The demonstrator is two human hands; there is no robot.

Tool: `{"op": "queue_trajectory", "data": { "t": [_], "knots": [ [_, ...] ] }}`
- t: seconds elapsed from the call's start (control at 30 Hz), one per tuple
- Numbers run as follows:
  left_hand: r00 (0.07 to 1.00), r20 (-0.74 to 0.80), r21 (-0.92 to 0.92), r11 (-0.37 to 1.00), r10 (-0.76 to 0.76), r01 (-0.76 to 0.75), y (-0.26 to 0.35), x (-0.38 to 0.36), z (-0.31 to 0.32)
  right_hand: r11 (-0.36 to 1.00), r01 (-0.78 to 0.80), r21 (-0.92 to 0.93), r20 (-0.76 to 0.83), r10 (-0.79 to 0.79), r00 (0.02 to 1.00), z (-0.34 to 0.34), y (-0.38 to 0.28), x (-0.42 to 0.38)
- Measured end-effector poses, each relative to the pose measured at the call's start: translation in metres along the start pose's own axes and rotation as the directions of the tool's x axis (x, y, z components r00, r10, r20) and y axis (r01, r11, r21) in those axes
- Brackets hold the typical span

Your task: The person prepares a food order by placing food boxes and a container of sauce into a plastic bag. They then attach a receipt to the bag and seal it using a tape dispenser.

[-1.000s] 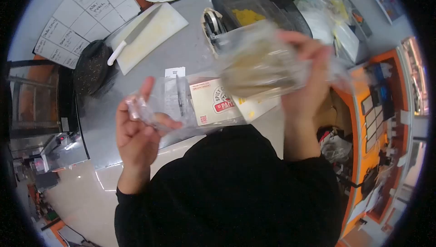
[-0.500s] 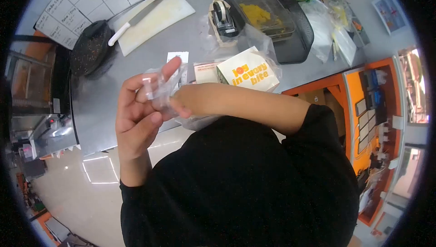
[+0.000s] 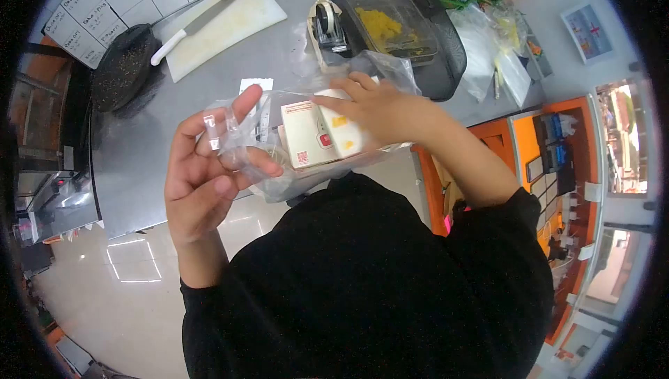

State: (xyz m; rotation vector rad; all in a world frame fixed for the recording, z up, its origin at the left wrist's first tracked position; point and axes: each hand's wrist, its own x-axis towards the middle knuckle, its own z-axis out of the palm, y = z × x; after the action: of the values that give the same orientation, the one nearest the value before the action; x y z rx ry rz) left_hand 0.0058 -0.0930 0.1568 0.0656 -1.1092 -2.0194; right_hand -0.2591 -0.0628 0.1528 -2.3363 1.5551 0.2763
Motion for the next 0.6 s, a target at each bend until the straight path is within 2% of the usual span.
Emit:
{"op": "queue_trajectory", "data": {
  "t": [0.03, 0.07, 0.17, 0.2, 0.27, 0.3, 0.37, 0.4, 0.43, 0.5, 0.53, 0.6],
  "knots": [
    [1.000, 0.007, 0.012, 1.000, 0.009, -0.009, -0.001, 0.000, -0.001, 0.999, -0.025, 0.021, -0.065, 0.027, 0.998, 0.005, -0.004, 0.002],
    [1.000, 0.014, 0.027, 1.000, 0.015, -0.016, -0.002, 0.000, 0.000, 0.999, -0.008, -0.047, -0.166, 0.000, 0.986, 0.014, -0.007, 0.004],
    [0.999, -0.020, 0.084, 0.996, 0.025, -0.024, -0.007, -0.003, 0.003, 0.996, 0.000, 0.089, -0.220, 0.020, 0.975, 0.012, -0.017, -0.001],
    [0.996, -0.045, 0.237, 0.969, 0.082, -0.069, -0.008, -0.004, 0.001, 0.980, 0.071, 0.188, -0.359, 0.002, 0.933, 0.008, -0.012, -0.006],
    [0.977, -0.068, 0.526, 0.839, 0.203, -0.137, -0.015, -0.006, -0.008, 0.997, 0.053, 0.062, -0.417, -0.022, 0.909, -0.013, 0.008, -0.028],
    [0.939, -0.070, 0.662, 0.720, 0.337, -0.209, -0.022, -0.003, -0.010, 0.999, 0.039, 0.003, -0.443, -0.034, 0.896, -0.024, 0.019, -0.041],
    [0.820, -0.002, 0.868, 0.408, 0.573, -0.283, -0.039, 0.012, -0.019, 0.996, -0.086, -0.033, -0.162, 0.079, 0.984, -0.038, 0.046, -0.067],
    [0.771, 0.081, 0.909, 0.271, 0.631, -0.317, -0.046, 0.018, -0.029, 0.988, -0.142, -0.067, -0.016, 0.141, 0.990, -0.043, 0.055, -0.075],
    [0.777, 0.101, 0.966, 0.126, 0.621, -0.226, -0.052, 0.025, -0.029, 0.998, 0.016, -0.061, -0.067, -0.020, 0.998, -0.047, 0.059, -0.080],
    [0.793, 0.136, 0.983, -0.179, 0.594, -0.035, -0.059, 0.041, -0.027, 0.942, 0.326, -0.076, -0.172, -0.334, 0.927, -0.051, 0.066, -0.088],
    [0.699, 0.187, 0.944, -0.323, 0.690, 0.066, -0.066, 0.054, -0.018, 0.914, 0.393, -0.096, -0.189, -0.405, 0.895, -0.055, 0.065, -0.089],
    [0.761, -0.032, 0.996, 0.088, 0.647, -0.032, -0.076, 0.076, -0.020, 0.844, 0.518, -0.138, -0.216, -0.536, 0.816, -0.061, 0.056, -0.083]
  ]
}}
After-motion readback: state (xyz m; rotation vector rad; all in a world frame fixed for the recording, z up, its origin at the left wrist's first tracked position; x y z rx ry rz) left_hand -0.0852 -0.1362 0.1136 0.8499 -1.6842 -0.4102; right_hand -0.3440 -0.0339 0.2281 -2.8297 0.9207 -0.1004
